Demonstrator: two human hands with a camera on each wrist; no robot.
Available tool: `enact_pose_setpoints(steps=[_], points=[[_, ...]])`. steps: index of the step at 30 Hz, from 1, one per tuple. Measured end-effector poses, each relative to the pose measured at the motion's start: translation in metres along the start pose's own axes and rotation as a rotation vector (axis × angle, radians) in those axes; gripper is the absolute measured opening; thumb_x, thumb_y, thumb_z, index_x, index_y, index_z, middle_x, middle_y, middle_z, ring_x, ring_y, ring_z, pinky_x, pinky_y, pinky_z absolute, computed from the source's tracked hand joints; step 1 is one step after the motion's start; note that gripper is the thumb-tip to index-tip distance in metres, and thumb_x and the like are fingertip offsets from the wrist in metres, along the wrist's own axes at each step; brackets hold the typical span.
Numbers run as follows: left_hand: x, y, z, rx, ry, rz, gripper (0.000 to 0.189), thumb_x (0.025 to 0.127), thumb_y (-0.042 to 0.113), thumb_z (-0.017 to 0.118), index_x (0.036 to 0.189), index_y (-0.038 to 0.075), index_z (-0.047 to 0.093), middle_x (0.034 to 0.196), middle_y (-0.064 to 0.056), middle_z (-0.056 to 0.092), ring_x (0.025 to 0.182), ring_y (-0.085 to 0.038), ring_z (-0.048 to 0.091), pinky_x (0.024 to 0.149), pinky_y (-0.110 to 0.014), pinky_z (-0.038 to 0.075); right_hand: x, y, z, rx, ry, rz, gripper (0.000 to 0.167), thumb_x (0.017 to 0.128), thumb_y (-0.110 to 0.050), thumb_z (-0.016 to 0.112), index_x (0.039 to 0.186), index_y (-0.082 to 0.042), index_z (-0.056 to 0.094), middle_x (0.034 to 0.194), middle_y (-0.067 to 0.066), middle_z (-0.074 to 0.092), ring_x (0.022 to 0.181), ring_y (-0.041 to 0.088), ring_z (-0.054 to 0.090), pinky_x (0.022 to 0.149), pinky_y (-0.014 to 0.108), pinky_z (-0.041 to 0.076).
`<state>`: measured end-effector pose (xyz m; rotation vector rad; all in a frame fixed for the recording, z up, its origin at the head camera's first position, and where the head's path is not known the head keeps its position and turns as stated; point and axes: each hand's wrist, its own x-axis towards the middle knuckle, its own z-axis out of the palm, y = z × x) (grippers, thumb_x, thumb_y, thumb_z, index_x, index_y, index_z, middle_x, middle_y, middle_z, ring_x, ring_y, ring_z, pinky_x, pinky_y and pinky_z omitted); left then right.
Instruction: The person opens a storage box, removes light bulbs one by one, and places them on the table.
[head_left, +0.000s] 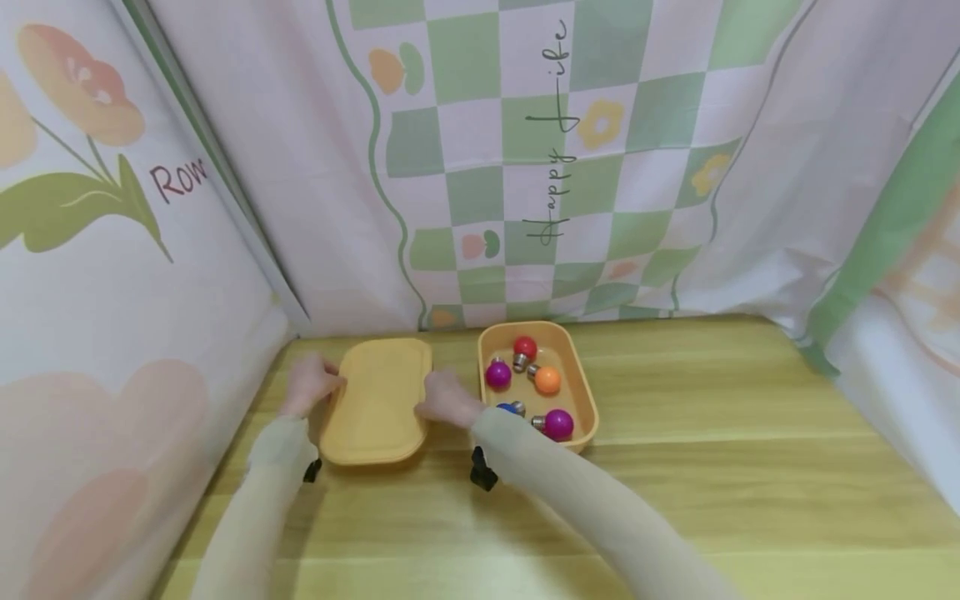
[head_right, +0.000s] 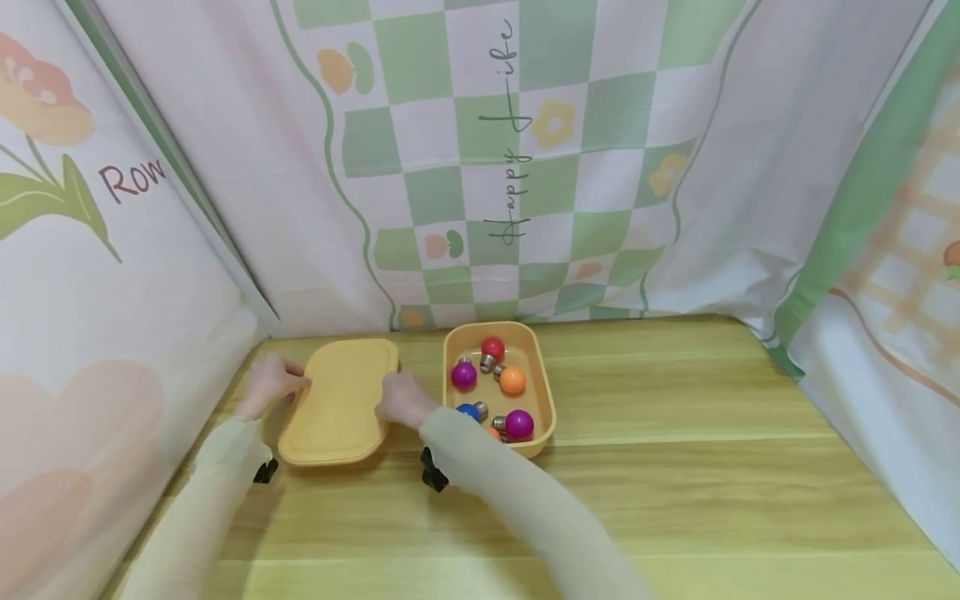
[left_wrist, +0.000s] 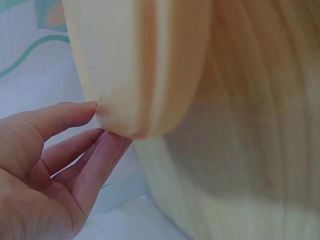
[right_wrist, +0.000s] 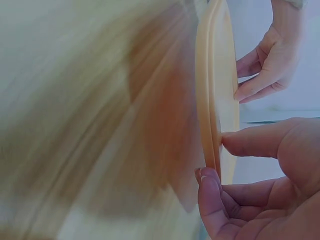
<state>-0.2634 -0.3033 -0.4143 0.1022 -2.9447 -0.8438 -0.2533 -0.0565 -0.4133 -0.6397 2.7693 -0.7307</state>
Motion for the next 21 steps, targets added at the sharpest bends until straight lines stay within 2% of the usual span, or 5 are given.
enact_pose_setpoints(steps=[3,9,10,16,21], points=[[0.0,-0.003,0.004,0.021,-0.002,-0.012,0.019,0.079,0.005,0.069,0.088,-0.012,0.073,0.067,-0.018,0.071,0.051,-0.014,0.058,0.056,-0.025,0.053,0.002,-0.002,0.005,0.046,-0.026,0.037,0.023,0.082,-0.007,0.07,0.071,-0.006,0.05,0.067,0.003,0.045,0.056,0.013,0.041,0.046,0.019,0.035],[0.002,-0.008,0.012,0.023,-0.02,-0.055,0.021,0.08,0.005,0.069,0.091,-0.012,0.072,0.063,-0.015,0.069,0.05,-0.012,0.057,0.056,-0.023,0.052,0.007,-0.002,0.015,-0.016,-0.021,0.046,0.027,0.08,-0.005,0.069,0.066,-0.008,0.045,0.066,0.003,0.045,0.057,0.014,0.041,0.046,0.019,0.033],[0.002,-0.008,0.013,0.021,-0.017,-0.064,0.022,0.08,0.006,0.069,0.092,-0.012,0.072,0.066,-0.016,0.07,0.05,-0.011,0.056,0.049,-0.021,0.047,0.009,-0.002,0.016,-0.03,-0.017,0.048,0.027,0.079,-0.004,0.069,0.065,-0.008,0.045,0.066,0.003,0.045,0.058,0.014,0.041,0.046,0.019,0.034],[0.005,-0.008,0.018,0.055,-0.001,-0.066,0.029,0.079,0.006,0.069,0.099,-0.014,0.071,0.086,-0.026,0.073,0.066,-0.025,0.066,0.064,-0.034,0.06,0.015,0.0,0.023,-0.053,-0.025,0.103,0.016,0.078,-0.005,0.07,0.073,-0.005,0.054,0.074,0.006,0.053,0.065,0.017,0.047,0.05,0.021,0.039],[0.008,-0.013,0.021,0.062,0.014,-0.062,0.025,0.078,0.005,0.069,0.095,-0.013,0.072,0.09,-0.028,0.073,0.071,-0.031,0.068,0.064,-0.036,0.061,0.017,-0.002,0.028,-0.096,-0.018,0.097,0.019,0.076,-0.005,0.069,0.068,-0.007,0.052,0.075,0.006,0.056,0.067,0.017,0.047,0.052,0.022,0.04]])
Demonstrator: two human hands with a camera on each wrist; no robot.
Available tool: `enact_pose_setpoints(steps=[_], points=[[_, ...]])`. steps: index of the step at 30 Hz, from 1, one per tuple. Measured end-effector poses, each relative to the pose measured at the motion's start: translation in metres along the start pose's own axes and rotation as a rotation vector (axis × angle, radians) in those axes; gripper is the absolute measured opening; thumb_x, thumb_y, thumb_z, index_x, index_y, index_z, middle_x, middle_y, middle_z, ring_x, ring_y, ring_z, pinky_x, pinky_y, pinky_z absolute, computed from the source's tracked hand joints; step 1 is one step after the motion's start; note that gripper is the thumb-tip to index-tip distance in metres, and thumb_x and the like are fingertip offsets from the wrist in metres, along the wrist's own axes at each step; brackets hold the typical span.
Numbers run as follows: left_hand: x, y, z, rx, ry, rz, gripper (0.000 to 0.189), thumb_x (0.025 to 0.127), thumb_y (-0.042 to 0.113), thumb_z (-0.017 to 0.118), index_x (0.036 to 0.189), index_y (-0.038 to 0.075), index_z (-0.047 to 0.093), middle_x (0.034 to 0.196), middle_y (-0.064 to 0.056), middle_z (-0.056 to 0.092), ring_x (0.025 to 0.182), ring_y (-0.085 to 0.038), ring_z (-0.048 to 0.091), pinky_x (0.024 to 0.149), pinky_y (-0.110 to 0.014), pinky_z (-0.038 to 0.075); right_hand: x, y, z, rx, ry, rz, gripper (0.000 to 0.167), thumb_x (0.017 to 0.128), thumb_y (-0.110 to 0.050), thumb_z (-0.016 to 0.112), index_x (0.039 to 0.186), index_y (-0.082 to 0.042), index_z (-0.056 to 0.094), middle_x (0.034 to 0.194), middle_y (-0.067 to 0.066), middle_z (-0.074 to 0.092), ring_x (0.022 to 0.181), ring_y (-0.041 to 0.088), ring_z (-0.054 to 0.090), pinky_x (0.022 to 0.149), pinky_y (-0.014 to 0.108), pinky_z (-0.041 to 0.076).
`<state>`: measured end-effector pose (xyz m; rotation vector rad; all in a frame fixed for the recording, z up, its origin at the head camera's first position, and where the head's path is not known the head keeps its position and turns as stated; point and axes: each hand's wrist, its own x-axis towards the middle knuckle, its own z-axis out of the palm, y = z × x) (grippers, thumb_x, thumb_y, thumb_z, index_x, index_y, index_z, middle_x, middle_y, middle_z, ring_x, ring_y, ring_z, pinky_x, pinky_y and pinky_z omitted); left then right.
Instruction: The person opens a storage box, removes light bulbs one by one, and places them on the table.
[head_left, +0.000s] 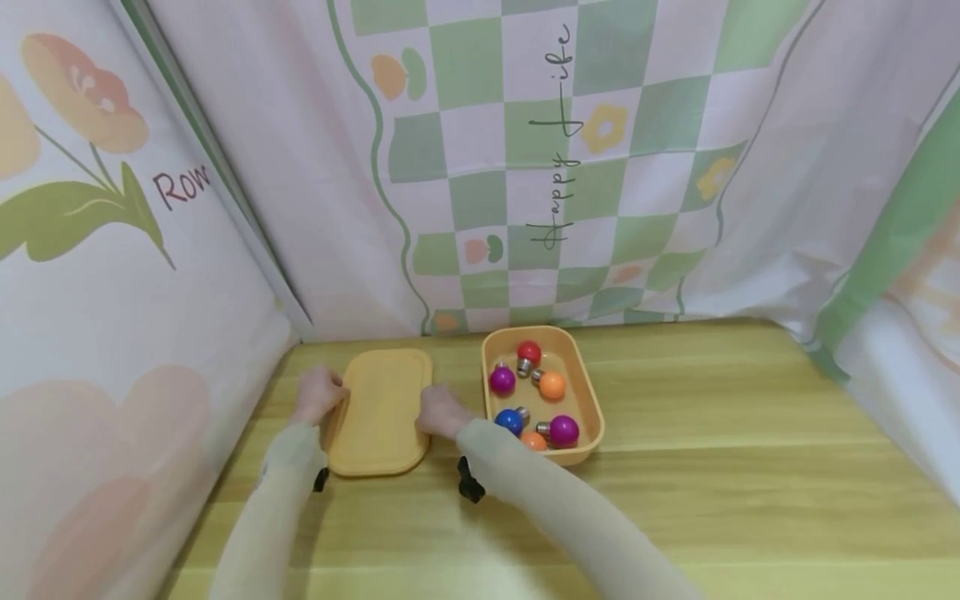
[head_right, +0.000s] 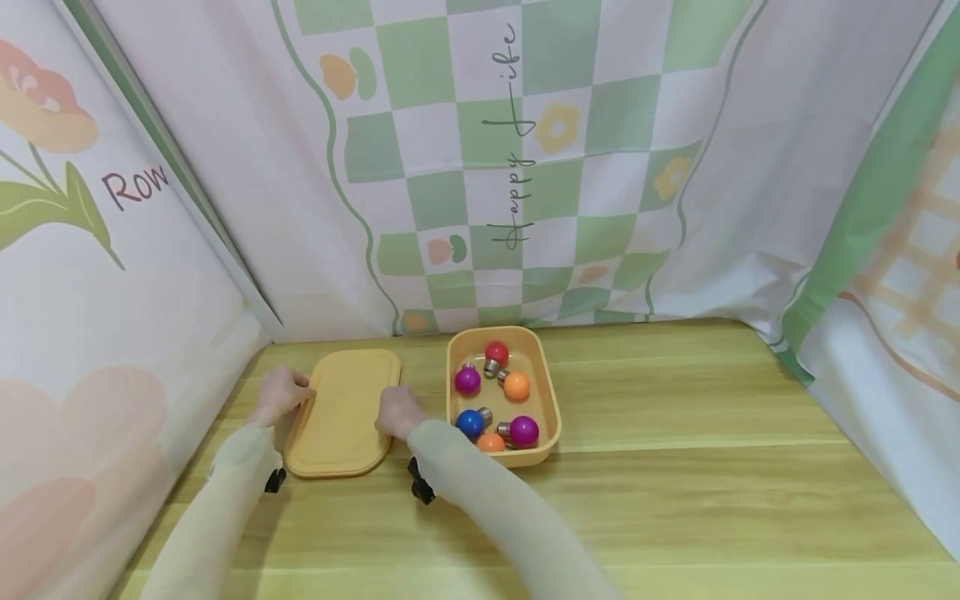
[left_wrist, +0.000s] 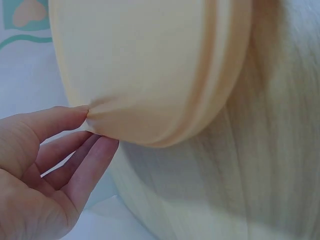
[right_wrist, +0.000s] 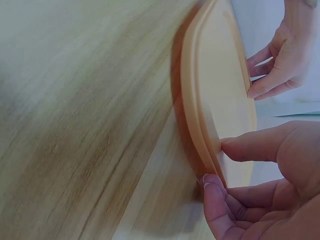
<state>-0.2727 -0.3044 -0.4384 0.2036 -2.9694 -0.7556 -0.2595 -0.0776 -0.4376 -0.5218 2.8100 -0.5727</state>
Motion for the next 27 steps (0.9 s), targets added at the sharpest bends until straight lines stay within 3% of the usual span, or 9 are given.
enact_pose_setpoints(steps=[4,9,13,18,27], points=[[0.001,-0.004,0.001,-0.001,-0.002,-0.007,0.024,0.078,0.004,0.069,0.094,-0.013,0.072,0.091,-0.028,0.073,0.07,-0.029,0.066,0.059,-0.031,0.059,0.002,-0.003,0.004,-0.029,0.032,-0.039,0.018,0.073,-0.004,0.067,0.064,-0.008,0.052,0.074,0.008,0.06,0.065,0.017,0.048,0.051,0.023,0.043],[0.0,-0.008,0.001,-0.002,0.001,-0.018,0.016,0.078,0.003,0.069,0.084,-0.011,0.073,0.077,-0.021,0.071,0.062,-0.021,0.059,0.05,-0.023,0.048,0.012,-0.003,0.012,-0.048,0.015,-0.059,0.013,0.075,-0.004,0.067,0.066,-0.005,0.058,0.075,0.01,0.064,0.066,0.019,0.054,0.054,0.025,0.051],[-0.001,-0.011,0.001,0.014,0.015,-0.008,0.014,0.078,0.003,0.069,0.082,-0.01,0.074,0.079,-0.021,0.072,0.064,-0.022,0.059,0.051,-0.024,0.048,0.02,-0.003,0.019,-0.063,0.008,-0.064,0.009,0.074,-0.004,0.066,0.067,-0.004,0.06,0.073,0.009,0.063,0.066,0.019,0.054,0.053,0.024,0.05],[-0.002,-0.01,0.003,0.033,0.015,-0.01,0.011,0.078,0.002,0.068,0.073,-0.008,0.071,0.07,-0.016,0.069,0.062,-0.021,0.055,0.051,-0.025,0.045,0.011,-0.012,0.014,-0.097,-0.019,-0.019,0.005,0.079,-0.004,0.066,0.074,-0.004,0.065,0.077,0.008,0.065,0.066,0.017,0.055,0.054,0.022,0.05],[-0.001,-0.009,0.005,0.038,-0.002,-0.029,0.013,0.078,0.0,0.066,0.066,-0.004,0.066,0.061,-0.008,0.062,0.057,-0.017,0.05,0.047,-0.021,0.039,0.003,-0.017,0.011,-0.133,-0.012,-0.021,0.007,0.081,-0.003,0.062,0.075,-0.005,0.063,0.073,0.005,0.06,0.06,0.013,0.047,0.047,0.019,0.041]])
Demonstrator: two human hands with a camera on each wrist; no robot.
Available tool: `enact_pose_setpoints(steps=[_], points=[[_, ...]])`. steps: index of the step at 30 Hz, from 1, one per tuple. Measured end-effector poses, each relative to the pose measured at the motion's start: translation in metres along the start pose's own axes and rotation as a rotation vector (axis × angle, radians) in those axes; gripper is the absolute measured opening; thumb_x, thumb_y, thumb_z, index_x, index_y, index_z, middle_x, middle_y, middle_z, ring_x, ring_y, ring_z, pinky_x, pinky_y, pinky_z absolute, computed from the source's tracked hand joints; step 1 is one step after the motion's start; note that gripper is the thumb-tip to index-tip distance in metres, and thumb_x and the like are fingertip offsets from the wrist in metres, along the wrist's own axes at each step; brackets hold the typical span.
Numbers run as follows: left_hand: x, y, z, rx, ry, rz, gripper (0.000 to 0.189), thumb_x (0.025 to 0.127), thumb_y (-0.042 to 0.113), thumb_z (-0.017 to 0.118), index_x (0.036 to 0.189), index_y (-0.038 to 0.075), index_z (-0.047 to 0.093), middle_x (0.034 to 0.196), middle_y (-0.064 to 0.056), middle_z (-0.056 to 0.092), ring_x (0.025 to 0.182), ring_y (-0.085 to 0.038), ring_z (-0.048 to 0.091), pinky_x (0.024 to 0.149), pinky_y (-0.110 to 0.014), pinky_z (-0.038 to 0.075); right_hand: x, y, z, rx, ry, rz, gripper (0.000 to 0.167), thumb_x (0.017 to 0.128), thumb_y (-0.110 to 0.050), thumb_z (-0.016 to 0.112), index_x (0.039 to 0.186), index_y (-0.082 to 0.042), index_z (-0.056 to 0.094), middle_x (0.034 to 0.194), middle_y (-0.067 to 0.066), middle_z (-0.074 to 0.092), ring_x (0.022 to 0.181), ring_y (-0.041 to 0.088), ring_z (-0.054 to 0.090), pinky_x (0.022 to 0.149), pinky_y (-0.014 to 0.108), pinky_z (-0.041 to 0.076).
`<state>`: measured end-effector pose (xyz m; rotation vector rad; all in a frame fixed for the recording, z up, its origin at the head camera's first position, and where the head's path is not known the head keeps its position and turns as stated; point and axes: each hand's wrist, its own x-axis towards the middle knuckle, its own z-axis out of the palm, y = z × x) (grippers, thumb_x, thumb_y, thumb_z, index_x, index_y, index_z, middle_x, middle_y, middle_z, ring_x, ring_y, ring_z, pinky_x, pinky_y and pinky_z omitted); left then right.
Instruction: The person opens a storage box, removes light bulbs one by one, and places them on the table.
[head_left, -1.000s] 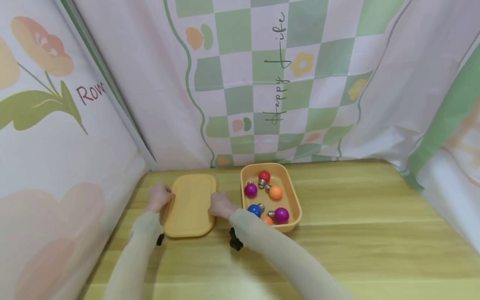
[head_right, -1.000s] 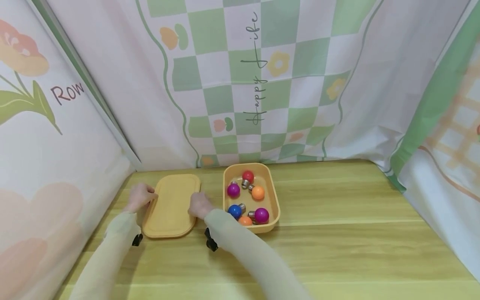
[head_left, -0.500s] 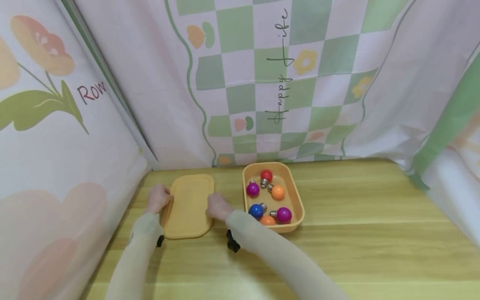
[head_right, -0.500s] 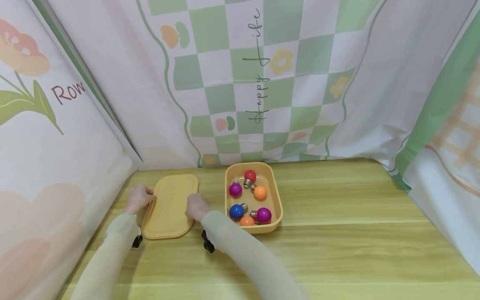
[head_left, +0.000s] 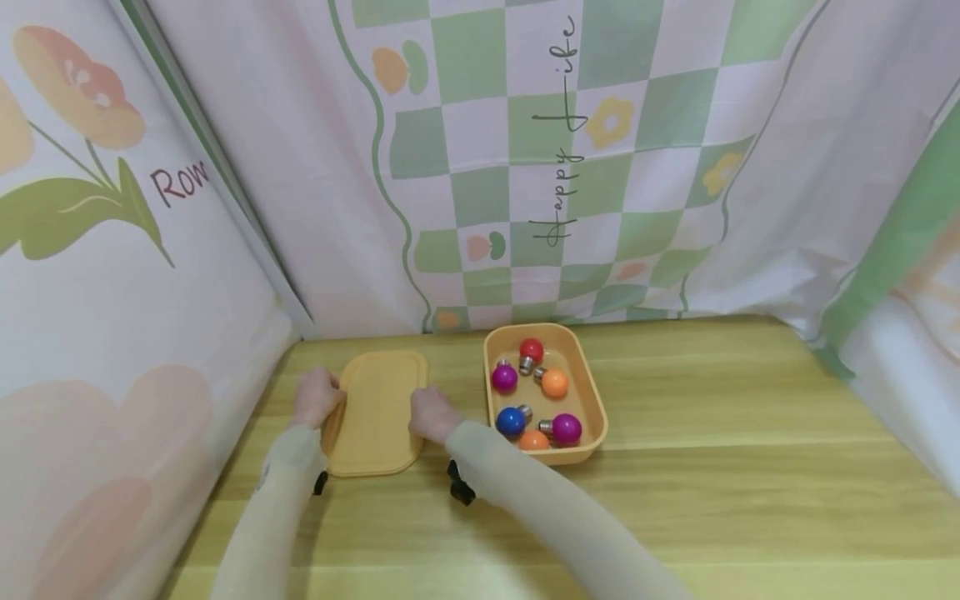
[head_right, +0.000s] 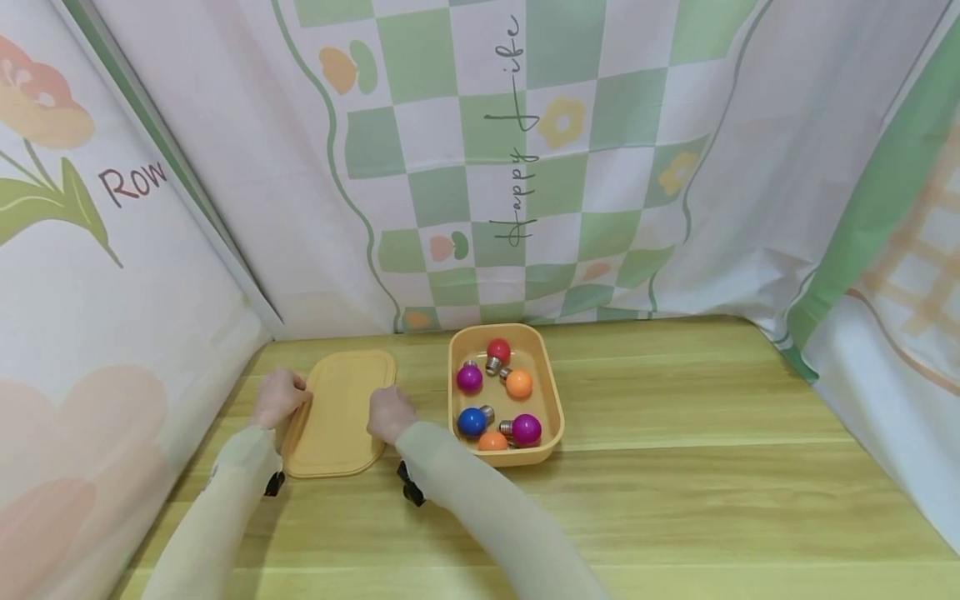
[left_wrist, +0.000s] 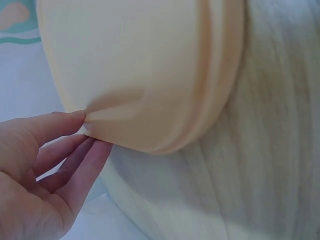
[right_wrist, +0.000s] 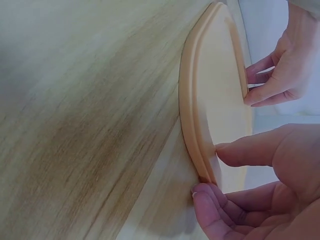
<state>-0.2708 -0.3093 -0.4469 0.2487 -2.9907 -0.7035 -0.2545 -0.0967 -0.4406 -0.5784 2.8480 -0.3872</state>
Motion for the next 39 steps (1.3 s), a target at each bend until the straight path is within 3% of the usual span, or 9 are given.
enact_pose_setpoints(steps=[5,8,13,21,24,27,29,33,39], points=[[0.001,-0.002,0.003,0.005,0.014,0.032,0.014,0.077,-0.001,0.065,0.064,-0.004,0.064,0.061,-0.01,0.061,0.057,-0.018,0.051,0.047,-0.023,0.041,-0.002,0.001,-0.003,-0.004,-0.005,-0.006,0.014,0.079,-0.003,0.066,0.068,-0.007,0.059,0.072,0.005,0.061,0.061,0.014,0.049,0.047,0.018,0.042],[0.0,-0.004,0.002,0.004,0.011,0.056,0.012,0.078,0.001,0.065,0.07,-0.009,0.067,0.069,-0.019,0.066,0.061,-0.024,0.056,0.05,-0.028,0.048,-0.003,0.002,-0.007,0.011,-0.007,-0.026,0.021,0.08,-0.005,0.069,0.065,-0.008,0.054,0.069,0.003,0.059,0.06,0.013,0.049,0.048,0.018,0.042],[-0.003,-0.004,0.0,-0.016,0.016,0.065,0.02,0.081,0.003,0.067,0.09,-0.014,0.07,0.093,-0.031,0.071,0.081,-0.038,0.067,0.071,-0.044,0.061,-0.007,0.006,-0.021,0.107,-0.024,-0.062,0.029,0.085,-0.008,0.071,0.065,-0.009,0.05,0.064,0.0,0.05,0.056,0.011,0.044,0.047,0.017,0.039],[-0.004,0.005,0.0,-0.085,0.043,0.066,0.032,0.089,0.006,0.062,0.112,-0.015,0.065,0.113,-0.033,0.067,0.103,-0.046,0.066,0.09,-0.051,0.059,-0.015,0.019,-0.048,0.162,0.005,-0.135,0.041,0.089,-0.015,0.07,0.061,-0.013,0.04,0.059,-0.004,0.039,0.052,0.009,0.036,0.047,0.016,0.033],[-0.002,0.011,0.002,-0.109,0.042,0.108,0.032,0.092,0.007,0.062,0.115,-0.015,0.064,0.111,-0.032,0.068,0.1,-0.044,0.067,0.089,-0.051,0.059,-0.019,0.022,-0.058,0.198,0.013,-0.145,0.043,0.09,-0.017,0.069,0.059,-0.014,0.039,0.057,-0.005,0.037,0.051,0.008,0.034,0.046,0.016,0.031],[0.0,0.021,0.005,-0.131,0.05,0.175,0.031,0.091,0.006,0.063,0.114,-0.014,0.065,0.108,-0.031,0.07,0.097,-0.042,0.068,0.088,-0.051,0.059,-0.023,0.028,-0.07,0.24,0.011,-0.14,0.03,0.091,-0.017,0.068,0.068,-0.009,0.05,0.064,-0.001,0.047,0.056,0.011,0.041,0.05,0.018,0.038],[0.002,0.028,0.008,-0.133,0.072,0.224,0.03,0.091,0.006,0.064,0.113,-0.014,0.066,0.104,-0.03,0.071,0.095,-0.042,0.069,0.086,-0.051,0.059,-0.025,0.033,-0.076,0.24,0.022,-0.133,0.019,0.091,-0.018,0.069,0.083,-0.002,0.061,0.078,0.006,0.062,0.066,0.014,0.053,0.06,0.023,0.05],[0.002,0.044,0.011,-0.151,0.11,0.3,0.029,0.09,0.007,0.067,0.112,-0.012,0.068,0.101,-0.027,0.073,0.09,-0.04,0.072,0.081,-0.048,0.061,-0.03,0.044,-0.087,0.182,0.063,-0.143,0.032,0.091,-0.022,0.069,0.11,0.003,0.067,0.103,0.015,0.071,0.082,0.02,0.063,0.08,0.032,0.059],[-0.005,0.073,0.012,-0.219,0.115,0.358,0.029,0.089,0.009,0.07,0.112,-0.008,0.07,0.1,-0.025,0.074,0.083,-0.036,0.073,0.071,-0.042,0.064,-0.037,0.064,-0.103,0.166,0.143,-0.186,0.023,0.09,-0.02,0.069,0.095,0.003,0.071,0.066,0.002,0.054,0.058,0.01,0.043,0.057,0.021,0.04]])
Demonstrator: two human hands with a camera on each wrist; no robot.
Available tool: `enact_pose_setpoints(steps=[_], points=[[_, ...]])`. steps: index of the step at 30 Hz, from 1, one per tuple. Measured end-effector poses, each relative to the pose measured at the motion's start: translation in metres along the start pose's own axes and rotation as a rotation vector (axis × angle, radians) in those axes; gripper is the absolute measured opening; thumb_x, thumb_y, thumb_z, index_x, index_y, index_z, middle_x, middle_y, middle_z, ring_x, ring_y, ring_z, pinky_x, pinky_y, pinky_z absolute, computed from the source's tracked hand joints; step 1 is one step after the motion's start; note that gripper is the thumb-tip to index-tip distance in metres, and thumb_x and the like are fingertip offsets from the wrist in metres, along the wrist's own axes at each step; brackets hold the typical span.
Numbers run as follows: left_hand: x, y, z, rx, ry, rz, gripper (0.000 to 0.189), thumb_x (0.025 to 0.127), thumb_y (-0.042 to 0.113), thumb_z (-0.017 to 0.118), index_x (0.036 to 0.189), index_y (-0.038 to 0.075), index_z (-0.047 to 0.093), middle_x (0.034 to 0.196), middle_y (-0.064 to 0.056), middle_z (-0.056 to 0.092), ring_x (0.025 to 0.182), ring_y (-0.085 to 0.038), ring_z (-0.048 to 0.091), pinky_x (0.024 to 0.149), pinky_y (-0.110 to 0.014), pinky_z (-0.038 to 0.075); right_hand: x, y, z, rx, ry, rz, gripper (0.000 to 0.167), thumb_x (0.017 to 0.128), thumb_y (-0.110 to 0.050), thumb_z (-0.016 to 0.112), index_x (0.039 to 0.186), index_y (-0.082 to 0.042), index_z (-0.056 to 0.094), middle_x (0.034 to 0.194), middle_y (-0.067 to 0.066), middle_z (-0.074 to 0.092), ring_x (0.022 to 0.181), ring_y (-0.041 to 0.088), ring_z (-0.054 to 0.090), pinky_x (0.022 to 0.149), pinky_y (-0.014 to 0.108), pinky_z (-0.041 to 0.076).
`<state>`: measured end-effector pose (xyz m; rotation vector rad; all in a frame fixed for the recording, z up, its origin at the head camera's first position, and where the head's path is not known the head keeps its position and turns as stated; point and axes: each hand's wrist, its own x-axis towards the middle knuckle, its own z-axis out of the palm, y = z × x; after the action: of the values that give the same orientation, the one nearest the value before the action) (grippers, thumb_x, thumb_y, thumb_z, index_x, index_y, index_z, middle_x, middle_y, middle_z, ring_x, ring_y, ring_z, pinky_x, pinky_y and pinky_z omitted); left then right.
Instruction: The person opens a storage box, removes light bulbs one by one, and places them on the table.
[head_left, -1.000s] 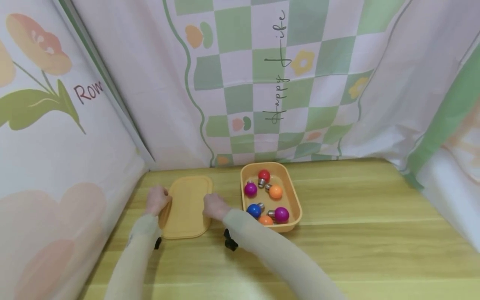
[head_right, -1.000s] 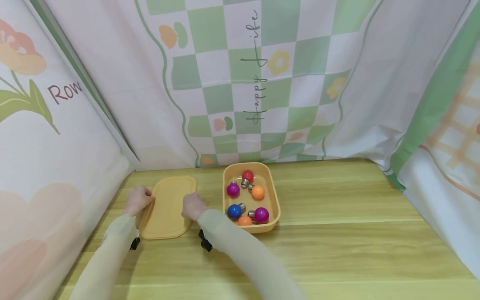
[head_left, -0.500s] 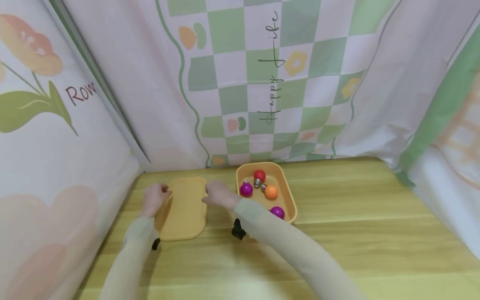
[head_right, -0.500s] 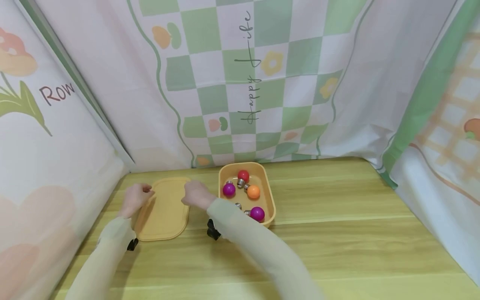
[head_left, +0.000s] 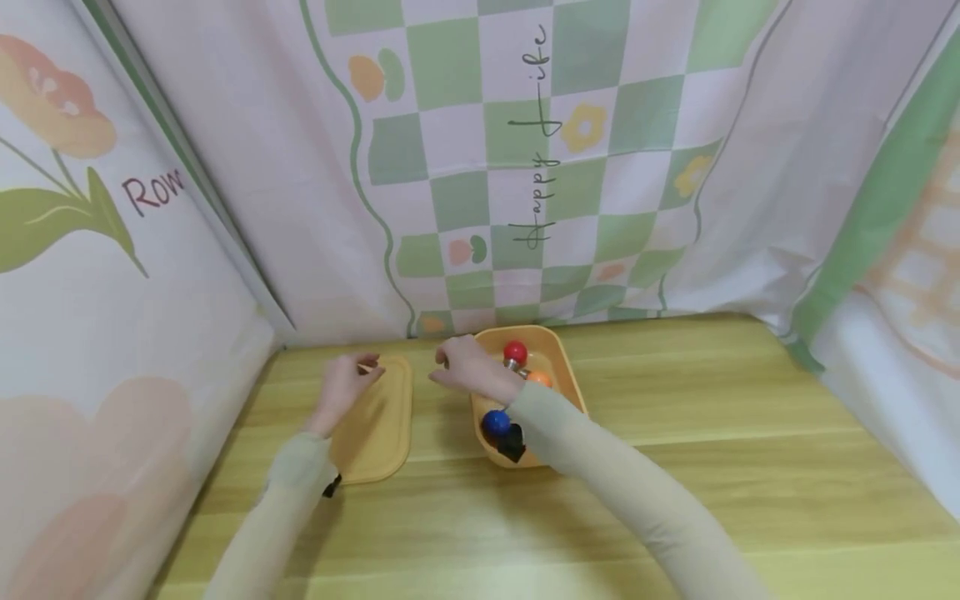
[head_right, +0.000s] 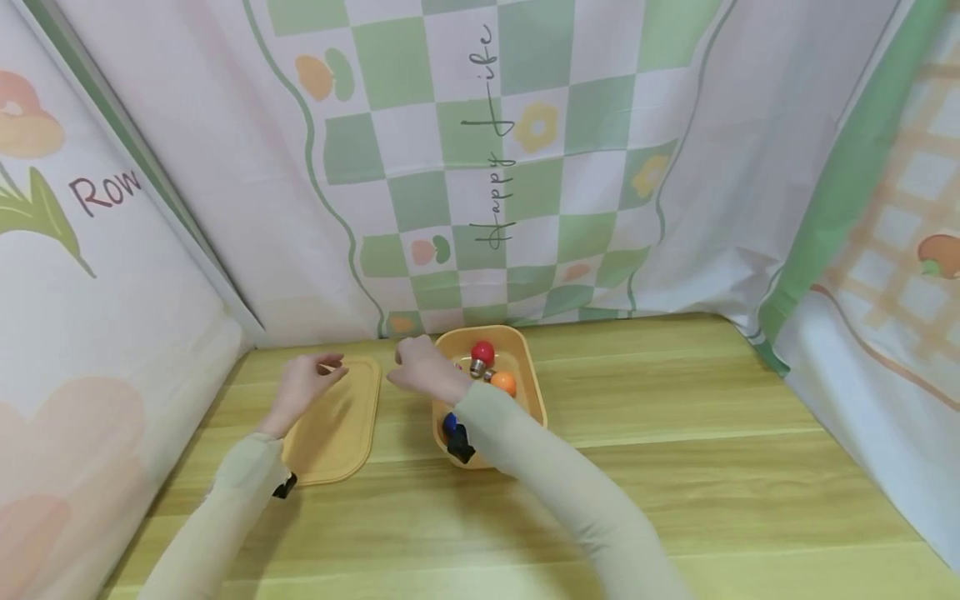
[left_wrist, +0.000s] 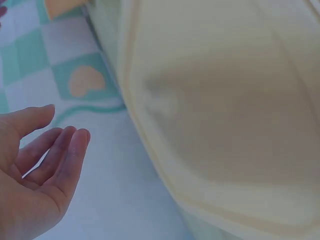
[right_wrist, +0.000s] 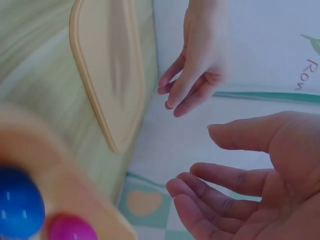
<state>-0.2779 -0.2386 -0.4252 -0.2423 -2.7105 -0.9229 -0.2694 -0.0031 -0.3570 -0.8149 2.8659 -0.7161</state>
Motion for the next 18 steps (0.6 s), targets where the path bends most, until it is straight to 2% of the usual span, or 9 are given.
enact_pose_setpoints(steps=[4,9,14,16,18], points=[[0.001,0.016,0.006,-0.016,-0.001,0.05,0.029,0.089,0.011,0.071,0.111,-0.007,0.071,0.1,-0.023,0.075,0.081,-0.034,0.074,0.067,-0.04,0.063,-0.007,0.015,-0.011,0.008,0.025,-0.018,0.023,0.09,-0.018,0.068,0.078,0.001,0.063,0.06,-0.002,0.042,0.054,0.011,0.037,0.052,0.02,0.03],[-0.001,0.032,0.012,-0.044,-0.006,0.111,0.029,0.089,0.011,0.072,0.112,-0.007,0.07,0.102,-0.024,0.074,0.082,-0.034,0.074,0.069,-0.041,0.064,-0.016,0.035,-0.02,-0.008,0.062,-0.012,0.024,0.087,-0.017,0.069,0.073,-0.002,0.056,0.063,0.0,0.045,0.058,0.011,0.039,0.054,0.021,0.032],[-0.004,0.046,0.019,-0.086,-0.011,0.154,0.028,0.088,0.008,0.072,0.111,-0.007,0.07,0.102,-0.025,0.074,0.081,-0.035,0.074,0.069,-0.041,0.064,-0.025,0.054,-0.023,0.075,0.067,-0.008,0.029,0.086,-0.012,0.066,0.066,-0.008,0.045,0.058,-0.004,0.035,0.054,0.012,0.034,0.051,0.021,0.028],[-0.005,0.051,0.023,-0.096,-0.014,0.178,0.028,0.087,0.007,0.072,0.111,-0.008,0.07,0.102,-0.025,0.074,0.08,-0.034,0.074,0.069,-0.04,0.064,-0.029,0.06,-0.024,0.056,0.074,-0.017,0.03,0.085,-0.013,0.067,0.065,-0.007,0.046,0.058,-0.003,0.034,0.053,0.012,0.033,0.051,0.021,0.027],[-0.005,0.056,0.027,-0.102,-0.017,0.206,0.028,0.086,0.005,0.073,0.111,-0.008,0.07,0.101,-0.025,0.073,0.08,-0.033,0.074,0.069,-0.039,0.065,-0.032,0.066,-0.026,0.01,0.087,-0.019,0.026,0.086,-0.017,0.069,0.068,-0.007,0.053,0.059,-0.003,0.042,0.054,0.012,0.038,0.051,0.02,0.031]])
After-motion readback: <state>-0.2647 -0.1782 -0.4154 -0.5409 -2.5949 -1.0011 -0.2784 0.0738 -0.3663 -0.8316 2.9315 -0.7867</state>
